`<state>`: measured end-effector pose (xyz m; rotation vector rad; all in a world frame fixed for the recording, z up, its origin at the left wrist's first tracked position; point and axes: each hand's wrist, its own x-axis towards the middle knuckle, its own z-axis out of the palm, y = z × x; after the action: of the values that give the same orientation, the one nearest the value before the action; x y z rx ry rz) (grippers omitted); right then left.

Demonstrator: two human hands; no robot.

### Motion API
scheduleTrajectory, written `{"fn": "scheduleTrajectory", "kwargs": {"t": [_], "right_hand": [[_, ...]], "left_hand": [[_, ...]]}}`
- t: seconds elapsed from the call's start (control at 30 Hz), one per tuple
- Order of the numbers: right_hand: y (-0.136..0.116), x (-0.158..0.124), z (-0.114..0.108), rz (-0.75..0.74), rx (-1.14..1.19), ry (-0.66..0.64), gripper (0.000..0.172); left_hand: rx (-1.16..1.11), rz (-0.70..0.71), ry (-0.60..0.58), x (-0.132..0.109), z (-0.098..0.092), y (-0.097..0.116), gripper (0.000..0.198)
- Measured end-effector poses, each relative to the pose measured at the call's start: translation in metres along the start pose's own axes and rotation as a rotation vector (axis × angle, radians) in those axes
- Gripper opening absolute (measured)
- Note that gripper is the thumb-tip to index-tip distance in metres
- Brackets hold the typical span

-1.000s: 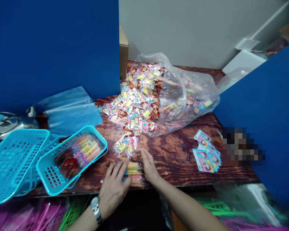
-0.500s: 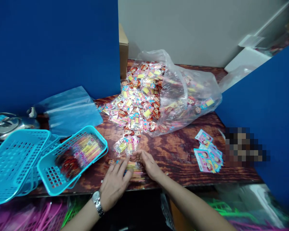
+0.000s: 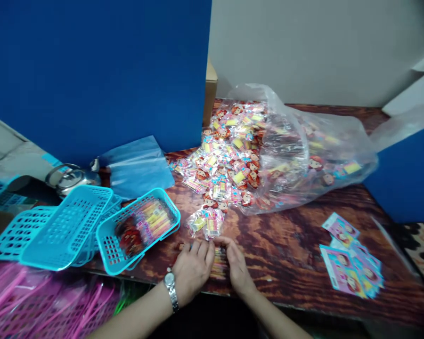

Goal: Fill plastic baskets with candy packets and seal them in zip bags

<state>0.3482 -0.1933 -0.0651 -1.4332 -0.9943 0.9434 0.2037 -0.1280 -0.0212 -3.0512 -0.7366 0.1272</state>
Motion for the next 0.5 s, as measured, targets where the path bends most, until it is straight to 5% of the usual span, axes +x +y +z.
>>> {"fn": "scheduleTrajectory", "kwargs": {"t": [0.33, 0.43, 0.5], "right_hand": [[-0.004, 0.017, -0.014, 0.008, 0.187, -0.066, 0.046], [-0.024, 0.027, -0.021, -0.063, 0.319, -0.025, 0.065], [-0.041, 0.031, -0.019, -0.049, 0.315, -0.142, 0.078]], "left_hand": [[-0.344, -0.143, -0.118, 0.001, -0.016, -0.011, 0.070], [-0.747, -0.365, 0.009, 0.001, -0.024, -0.016, 0.067], [-1.070, -0.527, 0.177, 0.002, -0.031, -0.018, 0.066]]}}
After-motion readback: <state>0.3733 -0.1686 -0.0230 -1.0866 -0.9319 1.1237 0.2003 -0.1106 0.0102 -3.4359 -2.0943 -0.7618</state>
